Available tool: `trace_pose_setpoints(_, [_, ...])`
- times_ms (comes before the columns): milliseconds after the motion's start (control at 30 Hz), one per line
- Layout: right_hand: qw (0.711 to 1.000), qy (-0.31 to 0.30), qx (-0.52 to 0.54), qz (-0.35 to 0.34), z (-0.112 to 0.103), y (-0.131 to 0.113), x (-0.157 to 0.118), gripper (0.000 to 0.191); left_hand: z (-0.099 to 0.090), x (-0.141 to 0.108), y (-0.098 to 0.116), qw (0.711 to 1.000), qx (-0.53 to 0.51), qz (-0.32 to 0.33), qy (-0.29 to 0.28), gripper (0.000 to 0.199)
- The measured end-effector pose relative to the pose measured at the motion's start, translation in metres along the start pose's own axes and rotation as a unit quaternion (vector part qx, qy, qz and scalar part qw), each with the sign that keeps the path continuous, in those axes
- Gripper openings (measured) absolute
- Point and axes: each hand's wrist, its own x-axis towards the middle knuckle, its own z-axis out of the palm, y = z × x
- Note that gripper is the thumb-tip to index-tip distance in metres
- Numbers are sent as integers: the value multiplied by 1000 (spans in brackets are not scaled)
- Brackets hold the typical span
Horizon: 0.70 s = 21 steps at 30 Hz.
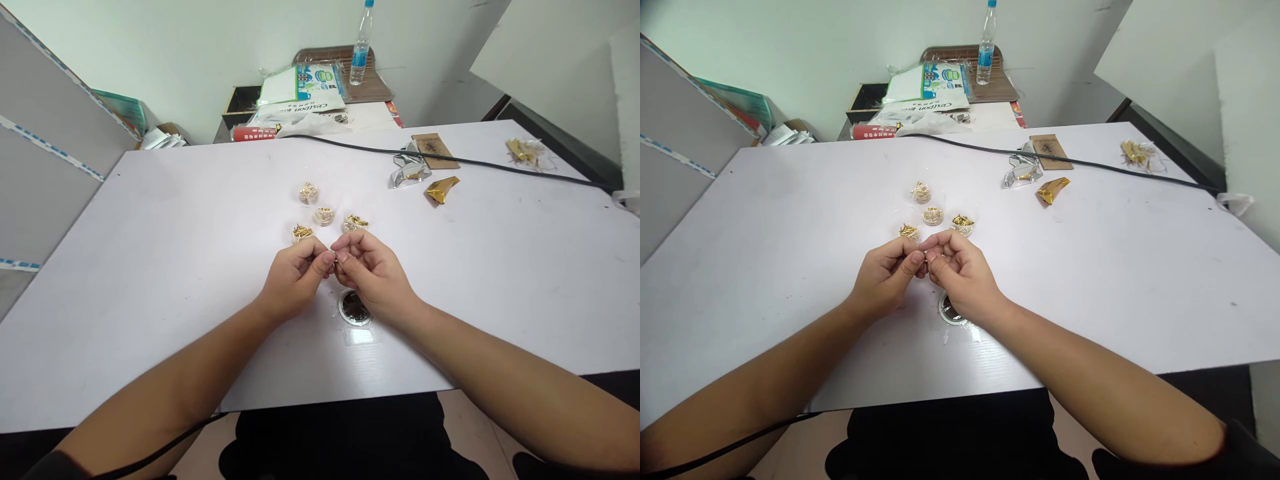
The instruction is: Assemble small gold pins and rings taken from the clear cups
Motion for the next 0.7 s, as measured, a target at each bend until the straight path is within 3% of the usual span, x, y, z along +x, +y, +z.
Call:
trace_pose_setpoints(167, [1000,11,-16,7,-3,4,0,32,0,0,1,999,37,16,12,30])
trace_pose_setpoints(367, [999,3,-35,11,-5,7,-1,32,1,0,0,984,143,100,40,28])
trace_pose_setpoints(500, [1000,-12,-2,18,-6,6,-1,29,3,-2,-1,963,201,171,53,25])
trace_pose_setpoints(700, [999,1,42,29,-3,5,-1,25,6,-3,-2,946,239,207,75,20])
